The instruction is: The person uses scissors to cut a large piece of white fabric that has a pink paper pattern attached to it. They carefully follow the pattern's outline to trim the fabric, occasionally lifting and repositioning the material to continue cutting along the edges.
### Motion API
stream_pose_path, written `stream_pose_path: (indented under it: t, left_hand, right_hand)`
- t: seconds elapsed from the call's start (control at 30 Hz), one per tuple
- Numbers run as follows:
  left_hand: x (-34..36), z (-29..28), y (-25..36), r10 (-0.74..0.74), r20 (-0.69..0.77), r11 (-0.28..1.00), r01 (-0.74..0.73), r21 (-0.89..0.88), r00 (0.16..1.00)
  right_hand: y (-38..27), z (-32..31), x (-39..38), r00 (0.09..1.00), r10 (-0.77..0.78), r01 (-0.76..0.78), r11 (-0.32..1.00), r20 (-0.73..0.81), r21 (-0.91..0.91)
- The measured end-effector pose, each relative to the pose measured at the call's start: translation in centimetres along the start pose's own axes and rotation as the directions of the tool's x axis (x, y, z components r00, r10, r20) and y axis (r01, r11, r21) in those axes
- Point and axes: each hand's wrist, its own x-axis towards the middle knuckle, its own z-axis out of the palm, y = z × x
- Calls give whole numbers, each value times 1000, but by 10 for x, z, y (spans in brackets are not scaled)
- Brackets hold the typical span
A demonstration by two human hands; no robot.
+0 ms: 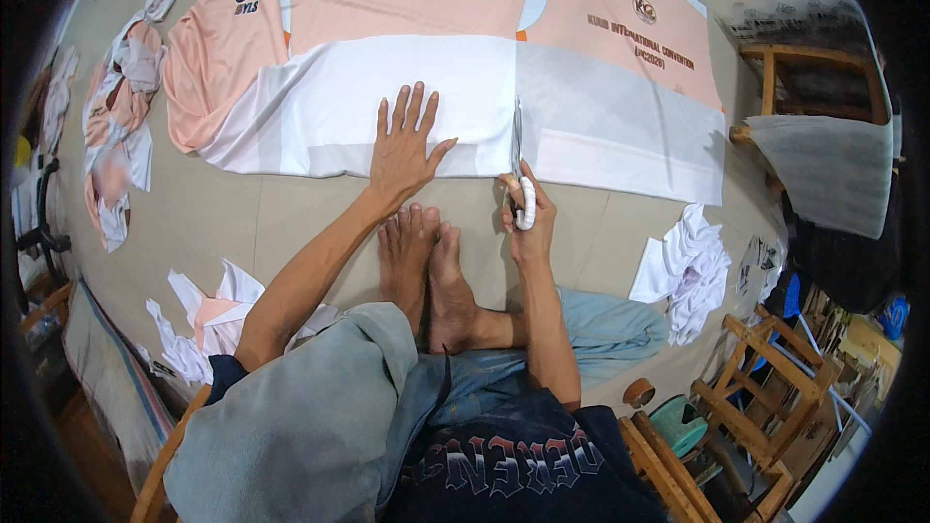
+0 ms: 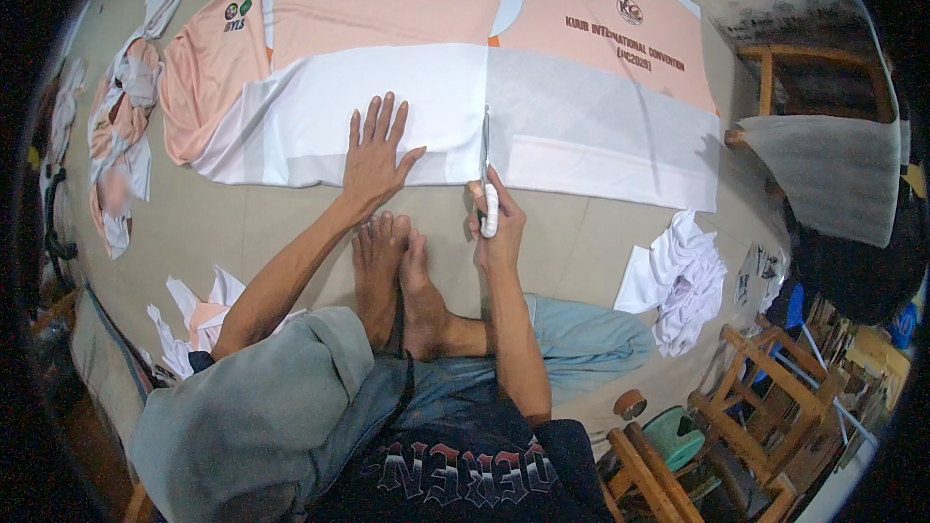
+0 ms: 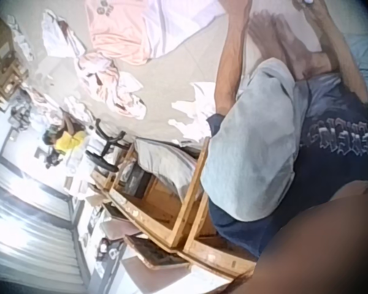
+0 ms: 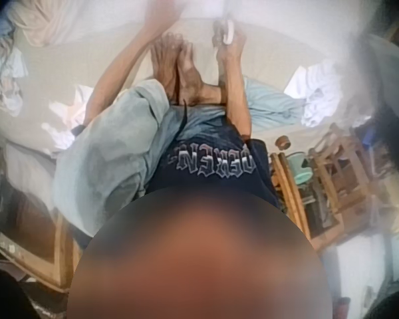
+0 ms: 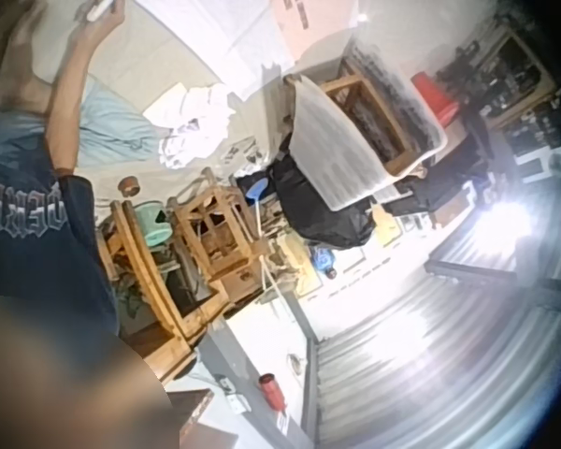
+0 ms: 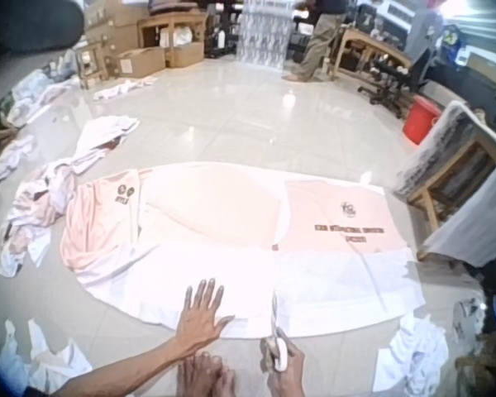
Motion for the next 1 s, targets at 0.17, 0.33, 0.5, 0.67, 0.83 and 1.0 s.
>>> stream_pose_path:
  t: [0.17, 0.33, 0.5, 0.67, 0.83, 1.0]
  left_hand:
    - [0, -1, 0, -3, 19, 1000, 3, 5, 1000]
    - [0, -2, 1, 2, 6, 1000, -2, -30, 1000]
    - [1, -4, 1, -6, 11, 999, 7, -33, 1000]
    - [0, -6, 2, -3, 4, 999, 3, -36, 1000]
    - [0, -6, 2, 1, -3, 999, -2, -37, 1000]
    - [0, -4, 1, -1, 0, 999, 1, -39, 1000]
  right_hand:
    - [-4, 8, 11, 1000, 6, -5, 1000, 15, -8]
    - [-5, 12, 15, 999, 27, -28, 998, -22, -51]
    - [-8, 16, 15, 999, 39, -42, 994, -38, -100]
    - [-13, 21, 26, 1000, -18, 18, 999, -3, -40]
    - [-14, 26, 38, 1000, -18, 18, 998, -8, -68]
    - [-13, 25, 38, 1000, 4, -6, 994, -20, -114]
